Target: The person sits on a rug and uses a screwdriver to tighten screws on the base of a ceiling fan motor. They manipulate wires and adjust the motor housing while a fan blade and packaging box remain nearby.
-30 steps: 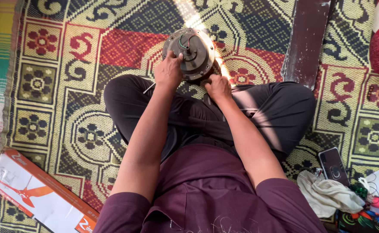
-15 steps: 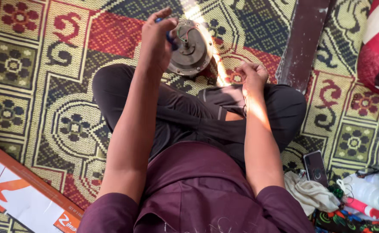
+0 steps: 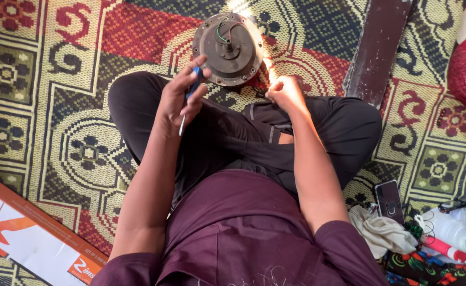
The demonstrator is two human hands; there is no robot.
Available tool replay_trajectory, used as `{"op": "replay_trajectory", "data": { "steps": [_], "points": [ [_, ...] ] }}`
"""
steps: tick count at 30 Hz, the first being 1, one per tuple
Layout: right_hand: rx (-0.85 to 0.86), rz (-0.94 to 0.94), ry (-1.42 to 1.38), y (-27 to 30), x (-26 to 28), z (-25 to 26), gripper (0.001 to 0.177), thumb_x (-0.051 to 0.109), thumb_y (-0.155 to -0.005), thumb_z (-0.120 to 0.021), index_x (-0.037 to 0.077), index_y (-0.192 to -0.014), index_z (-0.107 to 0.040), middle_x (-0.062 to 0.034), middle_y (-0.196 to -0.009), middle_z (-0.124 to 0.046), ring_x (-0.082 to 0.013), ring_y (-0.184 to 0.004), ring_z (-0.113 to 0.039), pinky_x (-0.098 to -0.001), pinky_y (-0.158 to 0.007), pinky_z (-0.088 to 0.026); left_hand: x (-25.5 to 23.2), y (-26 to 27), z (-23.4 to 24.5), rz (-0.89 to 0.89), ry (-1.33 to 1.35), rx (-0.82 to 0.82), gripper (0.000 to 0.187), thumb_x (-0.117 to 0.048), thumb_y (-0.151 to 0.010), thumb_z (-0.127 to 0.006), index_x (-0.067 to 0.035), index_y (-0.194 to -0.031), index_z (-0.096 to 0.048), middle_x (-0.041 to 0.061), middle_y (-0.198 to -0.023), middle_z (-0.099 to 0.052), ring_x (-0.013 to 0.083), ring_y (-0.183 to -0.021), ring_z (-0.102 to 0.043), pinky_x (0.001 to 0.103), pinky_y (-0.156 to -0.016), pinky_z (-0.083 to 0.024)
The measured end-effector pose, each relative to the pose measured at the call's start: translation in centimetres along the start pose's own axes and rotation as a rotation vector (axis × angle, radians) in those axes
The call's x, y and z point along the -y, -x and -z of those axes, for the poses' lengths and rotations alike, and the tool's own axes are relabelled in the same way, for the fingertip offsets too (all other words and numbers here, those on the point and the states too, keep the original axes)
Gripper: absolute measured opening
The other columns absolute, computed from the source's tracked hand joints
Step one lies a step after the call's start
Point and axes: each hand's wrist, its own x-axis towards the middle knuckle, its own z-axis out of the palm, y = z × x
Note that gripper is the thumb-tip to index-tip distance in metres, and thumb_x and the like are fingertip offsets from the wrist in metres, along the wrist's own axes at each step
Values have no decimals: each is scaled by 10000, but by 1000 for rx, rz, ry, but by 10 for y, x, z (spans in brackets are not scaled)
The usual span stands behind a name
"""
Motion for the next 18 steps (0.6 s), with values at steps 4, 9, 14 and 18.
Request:
{"op": "replay_trajectory", "data": {
  "steps": [4, 9, 14, 18],
  "points": [
    [135, -94, 128, 1, 8, -11, 208, 213, -714, -915, 64, -748, -774, -52, -648, -723, -105, -524, -647, -281, -557, -520, 4, 11, 11, 57, 9, 71, 583, -55, -1065, -526, -26, -1600, -295, 122, -1155, -551, 95, -569, -445, 179, -359, -345],
    [112, -10, 200, -6, 9, -17, 229, 217, -723, -925, 45, -767, -780, -73, -632, -707, -141, -527, -647, -305, -543, -523, 5, 4, 9, 85, 40, 137, 586, -36, -1049, -539, -12, -1584, -303, 124, -1142, -529, 87, -557, -428, 171, -350, -326],
    [64, -18, 109, -4, 7, -14, 197, 196, -741, -897, 56, -812, -778, -75, -657, -716, -141, -558, -653, -324, -578, -528, 1, -1, 8, 101, 47, 167, 593, -22, -1030, -545, -14, -1574, -309, 131, -1133, -522, 83, -555, -426, 164, -347, -321],
    [-8, -19, 118, 2, 11, -8, 198, 182, -740, -892, 61, -843, -774, -53, -680, -722, -122, -575, -666, -324, -610, -535, 1, -2, 6, 98, 39, 167, 588, -16, -1033, -544, -11, -1574, -315, 137, -1132, -525, 81, -560, -423, 163, -353, -317]
  ]
}}
